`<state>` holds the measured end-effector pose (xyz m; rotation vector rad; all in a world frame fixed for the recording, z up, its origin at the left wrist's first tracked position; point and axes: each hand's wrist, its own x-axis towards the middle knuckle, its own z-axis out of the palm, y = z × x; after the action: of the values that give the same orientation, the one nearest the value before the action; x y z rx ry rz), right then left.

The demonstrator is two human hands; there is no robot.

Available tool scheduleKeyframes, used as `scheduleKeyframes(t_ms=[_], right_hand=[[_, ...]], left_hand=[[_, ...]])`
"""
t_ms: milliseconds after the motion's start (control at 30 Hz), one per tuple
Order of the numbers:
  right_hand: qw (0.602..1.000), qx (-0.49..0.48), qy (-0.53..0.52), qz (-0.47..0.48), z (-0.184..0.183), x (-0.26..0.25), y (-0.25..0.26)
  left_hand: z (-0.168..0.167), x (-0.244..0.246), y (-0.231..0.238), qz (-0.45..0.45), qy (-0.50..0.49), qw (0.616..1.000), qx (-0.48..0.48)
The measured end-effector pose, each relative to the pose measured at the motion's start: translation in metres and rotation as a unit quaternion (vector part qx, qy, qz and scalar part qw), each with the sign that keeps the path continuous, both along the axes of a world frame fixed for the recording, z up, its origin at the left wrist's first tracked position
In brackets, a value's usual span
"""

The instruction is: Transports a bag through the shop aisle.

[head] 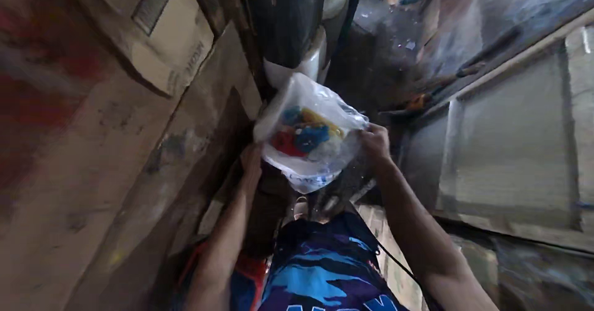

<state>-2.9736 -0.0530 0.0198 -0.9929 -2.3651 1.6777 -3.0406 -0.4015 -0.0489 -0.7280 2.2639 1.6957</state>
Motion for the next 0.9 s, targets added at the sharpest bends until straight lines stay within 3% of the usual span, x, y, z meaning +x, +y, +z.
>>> scheduleKeyframes(t_ms=[67, 167, 233, 300, 467, 600, 733, 900], right_hand=[[0.999, -0.035, 0.006, 0.03, -0.022, -0.072, -0.019], [0.994, -0.006, -0.059, 0.097, -0.098, -0.167, -0.037], [0.977, 0.037, -0.128, 0.168, -0.156, -0.203, -0.04], [0.96, 0.064, -0.159, 0.224, -0.178, -0.232, -0.039], [0.94, 0.058, -0.179, 0.285, -0.181, -0.279, -0.018], [0.943, 0.005, -0.155, 0.293, -0.168, -0.29, 0.009], [0.934, 0.025, -0.163, 0.317, -0.154, -0.289, 0.036], [0.928, 0.1, -0.111, 0.342, -0.129, -0.312, 0.027]], left_hand=[[-0.011, -0.029, -0.005, 0.049, 0.021, 0.996, -0.066], [-0.054, -0.057, -0.005, 0.058, -0.037, 0.984, -0.166], [-0.088, -0.065, 0.0, 0.022, -0.101, 0.969, -0.225], [-0.101, -0.083, 0.01, 0.024, -0.124, 0.962, -0.242], [-0.112, -0.116, 0.034, 0.065, -0.156, 0.955, -0.244], [-0.086, -0.118, 0.056, 0.11, -0.116, 0.966, -0.202], [-0.086, -0.068, 0.083, 0.202, -0.045, 0.969, -0.134], [-0.109, 0.053, 0.13, 0.219, -0.22, 0.946, -0.093]])
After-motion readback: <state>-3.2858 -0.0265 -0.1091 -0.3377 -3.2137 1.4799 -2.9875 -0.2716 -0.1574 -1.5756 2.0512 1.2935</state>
